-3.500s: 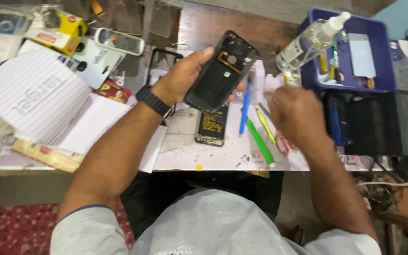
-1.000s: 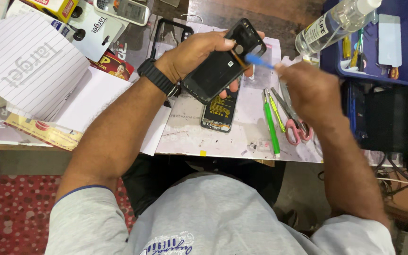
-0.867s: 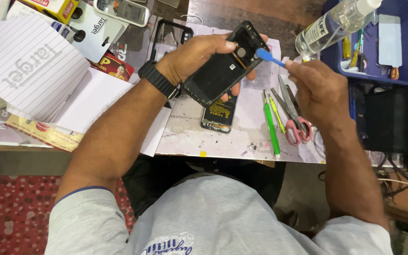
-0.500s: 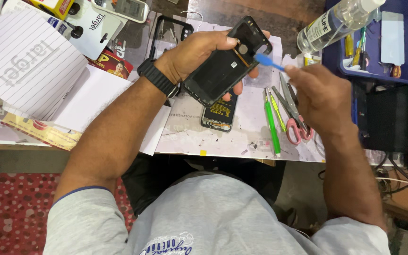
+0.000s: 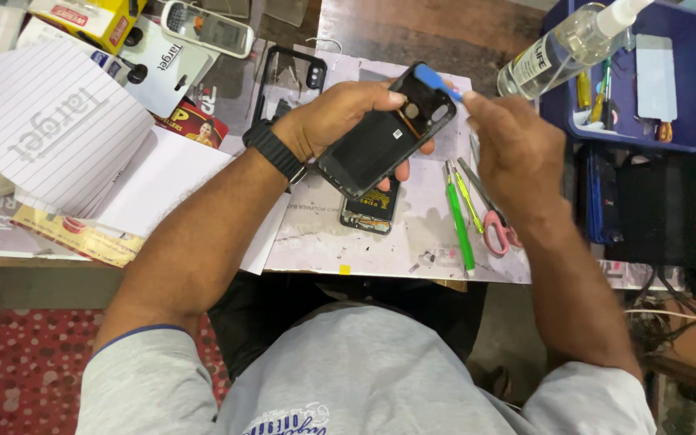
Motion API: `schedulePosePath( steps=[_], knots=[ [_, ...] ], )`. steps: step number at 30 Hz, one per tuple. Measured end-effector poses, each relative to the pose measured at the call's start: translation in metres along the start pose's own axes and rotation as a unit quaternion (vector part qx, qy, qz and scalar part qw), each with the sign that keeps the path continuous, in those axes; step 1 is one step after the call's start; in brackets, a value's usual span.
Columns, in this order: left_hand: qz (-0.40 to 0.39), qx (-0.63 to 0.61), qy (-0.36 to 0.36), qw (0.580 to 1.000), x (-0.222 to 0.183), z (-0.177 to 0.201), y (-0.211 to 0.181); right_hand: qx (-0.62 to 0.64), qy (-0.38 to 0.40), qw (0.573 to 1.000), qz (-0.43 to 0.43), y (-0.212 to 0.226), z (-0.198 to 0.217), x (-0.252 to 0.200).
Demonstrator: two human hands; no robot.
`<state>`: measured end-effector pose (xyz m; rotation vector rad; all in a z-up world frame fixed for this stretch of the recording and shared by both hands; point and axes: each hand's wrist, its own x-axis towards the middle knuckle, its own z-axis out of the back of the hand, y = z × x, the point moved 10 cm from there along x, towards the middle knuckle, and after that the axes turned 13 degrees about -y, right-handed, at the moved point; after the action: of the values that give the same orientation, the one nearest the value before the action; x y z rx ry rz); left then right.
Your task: The person brushes the internal frame of a mobile phone while holding it, sprays cleaning liquid from a bottle, and uses a green tube to apply a substance to the edges of the frame and a small circuit board.
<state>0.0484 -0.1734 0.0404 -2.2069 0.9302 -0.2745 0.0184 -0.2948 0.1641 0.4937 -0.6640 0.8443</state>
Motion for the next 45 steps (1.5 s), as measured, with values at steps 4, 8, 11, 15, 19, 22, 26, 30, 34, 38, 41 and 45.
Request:
schedulePosePath(
  steps=[4, 8, 11, 15, 19, 22, 26, 30, 34, 38, 41, 45],
  knots=[
    [-0.016, 0.021, -0.022, 0.999, -0.001, 0.007, -0.004, 0.016, -0.033, 0.999, -0.017, -0.001, 0.001, 0.005],
    [-0.036, 0.053, -0.01, 0.998, 0.001, 0.0, -0.007, 0.006, -0.025, 1.0, -0.016, 0.003, 0.002, 0.003],
    [-0.047, 0.07, -0.028, 0.996, -0.001, -0.001, -0.01, -0.003, -0.021, 1.0, -0.004, 0.001, -0.002, 0.005],
    [-0.038, 0.048, -0.002, 0.998, -0.008, -0.009, -0.016, -0.009, -0.003, 1.0, 0.011, 0.003, -0.005, 0.01],
    [-0.036, 0.045, -0.015, 0.998, -0.008, -0.008, -0.017, -0.041, 0.023, 0.998, 0.031, 0.007, -0.015, 0.015],
    [-0.035, 0.044, -0.035, 0.998, -0.009, -0.007, -0.018, -0.051, 0.02, 0.998, 0.031, 0.014, -0.011, 0.013],
    [-0.055, 0.08, -0.059, 0.994, -0.008, 0.0, -0.021, 0.017, 0.009, 1.0, -0.001, 0.023, -0.005, 0.011],
    [-0.061, 0.05, -0.059, 0.995, -0.005, 0.005, -0.019, 0.081, 0.06, 0.994, -0.036, 0.051, -0.015, -0.008],
    [-0.114, 0.06, -0.047, 0.991, 0.002, 0.008, -0.022, 0.078, 0.098, 0.992, -0.032, 0.077, -0.048, -0.025],
    [-0.131, 0.054, -0.058, 0.988, 0.003, 0.02, -0.023, 0.101, 0.142, 0.984, -0.049, 0.07, -0.051, -0.031],
    [-0.15, 0.066, -0.057, 0.985, 0.006, 0.021, -0.025, 0.115, 0.124, 0.985, -0.048, 0.066, -0.041, -0.026],
    [-0.11, 0.02, -0.073, 0.991, 0.007, 0.022, -0.021, 0.095, 0.14, 0.985, -0.026, 0.07, -0.051, -0.024]
  ],
)
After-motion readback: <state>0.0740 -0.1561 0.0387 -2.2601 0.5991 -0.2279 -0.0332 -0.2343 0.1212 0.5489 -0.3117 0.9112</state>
